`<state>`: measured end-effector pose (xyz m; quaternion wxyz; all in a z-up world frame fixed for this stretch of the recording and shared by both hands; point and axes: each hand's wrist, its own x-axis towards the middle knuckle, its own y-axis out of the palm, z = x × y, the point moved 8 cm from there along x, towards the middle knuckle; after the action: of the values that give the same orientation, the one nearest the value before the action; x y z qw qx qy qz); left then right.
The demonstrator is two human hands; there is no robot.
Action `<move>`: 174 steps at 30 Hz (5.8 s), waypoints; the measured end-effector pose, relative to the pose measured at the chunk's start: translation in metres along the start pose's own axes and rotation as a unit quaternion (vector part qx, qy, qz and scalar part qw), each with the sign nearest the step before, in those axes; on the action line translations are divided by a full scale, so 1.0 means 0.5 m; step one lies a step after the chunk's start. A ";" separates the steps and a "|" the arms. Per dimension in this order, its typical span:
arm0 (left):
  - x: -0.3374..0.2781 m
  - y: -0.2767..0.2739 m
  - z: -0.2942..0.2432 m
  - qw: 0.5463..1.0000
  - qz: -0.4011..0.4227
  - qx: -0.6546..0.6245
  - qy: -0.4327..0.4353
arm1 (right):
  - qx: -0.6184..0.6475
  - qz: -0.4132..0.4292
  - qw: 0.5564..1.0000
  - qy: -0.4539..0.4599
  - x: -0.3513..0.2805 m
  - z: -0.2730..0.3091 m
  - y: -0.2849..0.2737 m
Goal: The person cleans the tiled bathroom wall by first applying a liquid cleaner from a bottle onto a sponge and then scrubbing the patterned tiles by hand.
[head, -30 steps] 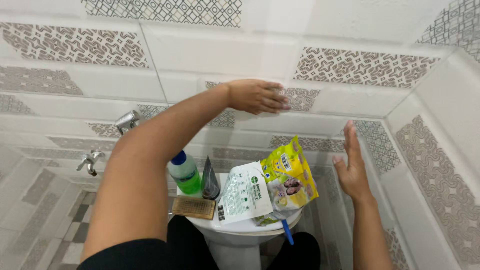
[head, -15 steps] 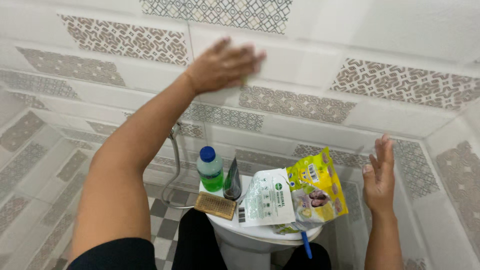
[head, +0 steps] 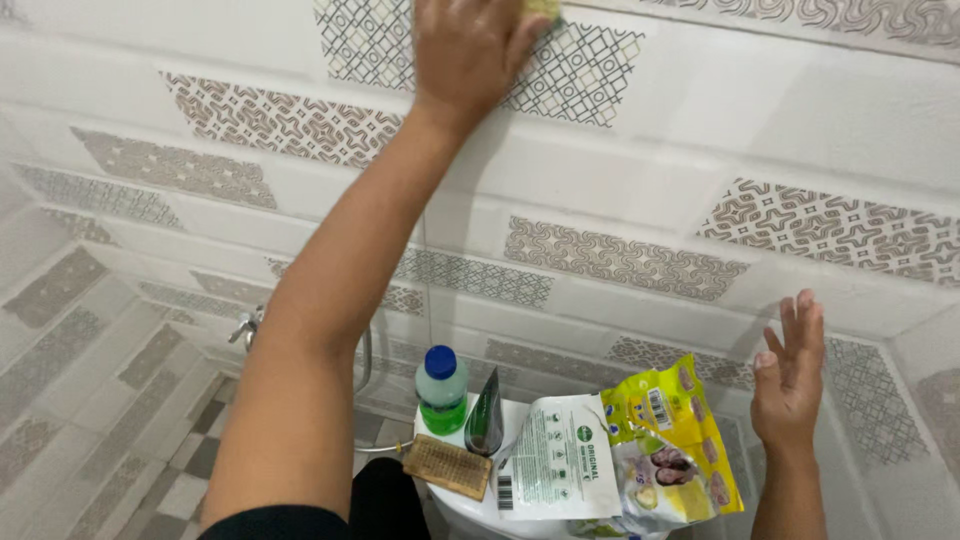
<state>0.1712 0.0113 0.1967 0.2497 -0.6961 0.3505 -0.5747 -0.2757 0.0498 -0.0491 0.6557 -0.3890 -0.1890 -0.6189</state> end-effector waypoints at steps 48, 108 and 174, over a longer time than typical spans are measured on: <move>-0.169 0.233 -0.593 0.853 -0.115 -0.168 0.481 | 0.042 -0.161 0.955 0.245 -0.494 -0.007 -0.234; -0.216 0.403 0.146 0.863 0.013 0.202 0.464 | -0.435 -0.310 0.829 -0.165 0.386 -0.063 -0.299; -0.248 0.197 0.012 0.797 -0.226 0.357 0.431 | -0.447 -0.256 0.827 -0.223 0.378 -0.075 -0.302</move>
<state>0.1457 0.0448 0.0439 0.1664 -0.2972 0.0252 -0.9399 -0.3983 -0.0933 0.1072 0.1679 -0.7047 -0.1254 -0.6778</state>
